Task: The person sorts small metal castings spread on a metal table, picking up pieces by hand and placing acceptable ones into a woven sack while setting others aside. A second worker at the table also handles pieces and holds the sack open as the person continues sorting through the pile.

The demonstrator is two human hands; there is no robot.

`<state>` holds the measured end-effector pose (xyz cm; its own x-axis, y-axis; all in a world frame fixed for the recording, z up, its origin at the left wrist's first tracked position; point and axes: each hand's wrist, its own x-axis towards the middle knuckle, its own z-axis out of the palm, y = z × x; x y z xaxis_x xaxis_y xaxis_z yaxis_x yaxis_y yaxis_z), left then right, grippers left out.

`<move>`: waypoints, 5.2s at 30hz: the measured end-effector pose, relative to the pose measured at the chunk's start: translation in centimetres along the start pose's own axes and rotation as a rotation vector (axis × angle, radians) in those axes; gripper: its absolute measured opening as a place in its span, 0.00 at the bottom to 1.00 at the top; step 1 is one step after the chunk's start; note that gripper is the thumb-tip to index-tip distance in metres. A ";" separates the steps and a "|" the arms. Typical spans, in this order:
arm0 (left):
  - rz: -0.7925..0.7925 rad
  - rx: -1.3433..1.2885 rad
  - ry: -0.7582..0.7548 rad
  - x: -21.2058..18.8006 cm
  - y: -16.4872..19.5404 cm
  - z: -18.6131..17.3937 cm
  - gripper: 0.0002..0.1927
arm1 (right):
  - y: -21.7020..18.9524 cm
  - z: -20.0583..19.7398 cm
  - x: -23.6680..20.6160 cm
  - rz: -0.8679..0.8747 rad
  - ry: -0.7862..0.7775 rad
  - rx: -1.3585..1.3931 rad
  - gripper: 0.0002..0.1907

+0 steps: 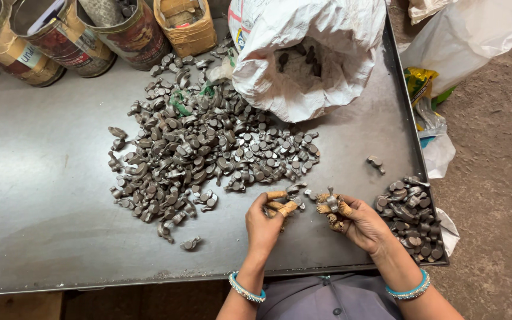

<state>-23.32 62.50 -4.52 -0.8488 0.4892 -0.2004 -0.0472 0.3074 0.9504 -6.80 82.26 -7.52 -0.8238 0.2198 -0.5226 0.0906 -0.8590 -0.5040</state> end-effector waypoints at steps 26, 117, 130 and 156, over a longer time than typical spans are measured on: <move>-0.150 -0.400 -0.012 -0.8 -0.7 0.3 0.12 | -7.6 6.3 -0.5 -0.945 0.773 -1.840 0.17; -0.479 -0.670 -0.305 -1.0 -2.1 -3.2 0.14 | -0.7 6.8 1.8 -0.514 0.151 -1.067 0.18; -0.489 -0.743 -0.347 -0.4 -0.3 -0.9 0.16 | -8.8 4.1 0.0 -1.013 0.938 -1.945 0.21; -0.537 -0.804 -0.255 -0.3 -0.7 -1.6 0.19 | 0.4 3.9 2.9 0.092 0.063 -0.095 0.18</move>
<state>-23.87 60.79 -4.69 -0.4765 0.6367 -0.6063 -0.8137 -0.0582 0.5784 -11.37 80.74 -6.54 -0.7729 0.1731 -0.6104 0.2193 -0.8299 -0.5130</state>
